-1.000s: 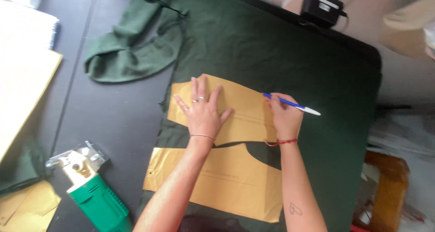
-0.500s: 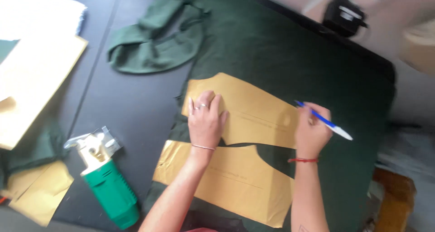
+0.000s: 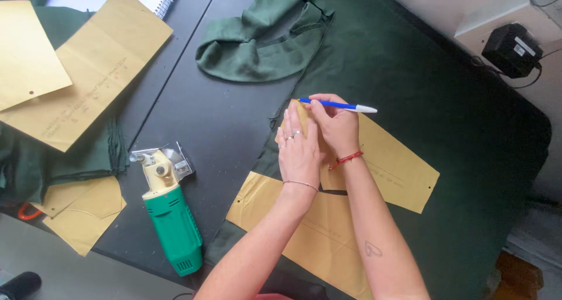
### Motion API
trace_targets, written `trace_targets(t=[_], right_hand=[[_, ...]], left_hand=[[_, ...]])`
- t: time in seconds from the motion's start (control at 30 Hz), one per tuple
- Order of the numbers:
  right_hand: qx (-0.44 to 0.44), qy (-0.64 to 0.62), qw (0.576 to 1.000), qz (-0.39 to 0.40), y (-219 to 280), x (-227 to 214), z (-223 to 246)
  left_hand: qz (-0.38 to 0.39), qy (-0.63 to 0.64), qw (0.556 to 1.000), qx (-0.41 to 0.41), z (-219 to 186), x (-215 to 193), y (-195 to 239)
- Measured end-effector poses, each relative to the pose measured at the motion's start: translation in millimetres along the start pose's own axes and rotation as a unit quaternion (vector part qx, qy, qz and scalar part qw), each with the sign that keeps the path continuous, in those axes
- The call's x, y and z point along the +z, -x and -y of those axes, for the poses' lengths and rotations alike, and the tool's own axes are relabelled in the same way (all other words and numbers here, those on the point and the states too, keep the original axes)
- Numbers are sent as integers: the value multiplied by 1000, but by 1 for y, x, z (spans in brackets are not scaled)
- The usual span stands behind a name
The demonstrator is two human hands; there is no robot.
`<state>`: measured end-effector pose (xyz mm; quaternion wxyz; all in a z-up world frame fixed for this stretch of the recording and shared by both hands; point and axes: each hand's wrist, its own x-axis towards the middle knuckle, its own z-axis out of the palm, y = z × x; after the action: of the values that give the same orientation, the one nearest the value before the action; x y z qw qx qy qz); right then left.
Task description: Tracing patterns onto fabric and cutting them out using an electric rotary cutter and scissors
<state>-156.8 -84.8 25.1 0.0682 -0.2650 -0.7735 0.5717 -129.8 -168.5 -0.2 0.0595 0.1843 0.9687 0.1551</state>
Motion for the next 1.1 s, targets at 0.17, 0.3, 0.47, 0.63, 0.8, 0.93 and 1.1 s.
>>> trace_targets(t=[0.17, 0.3, 0.47, 0.63, 0.8, 0.93, 1.1], right_hand=[[21, 16, 999, -26, -10, -26, -5], [37, -13, 997, -66, -20, -33, -27], [31, 6, 995, -92, -6, -25, 1], [-53, 140, 981, 121, 5, -3, 13], [-70, 141, 959, 235, -4, 7, 6], [-56, 155, 945, 281, -5, 9, 14], [-33, 77, 967, 242, -26, 2, 3]], left_hand=[[88, 13, 996, -26, -4, -4, -5], [94, 14, 995, -9, 0, 1, 0], [9, -23, 999, 32, 1, 9, 11], [-36, 15, 997, 67, 11, 26, 22], [-6, 8, 999, 38, 6, 71, 26], [27, -11, 999, 34, 6, 51, 26], [16, -52, 998, 31, 2, 9, 23]])
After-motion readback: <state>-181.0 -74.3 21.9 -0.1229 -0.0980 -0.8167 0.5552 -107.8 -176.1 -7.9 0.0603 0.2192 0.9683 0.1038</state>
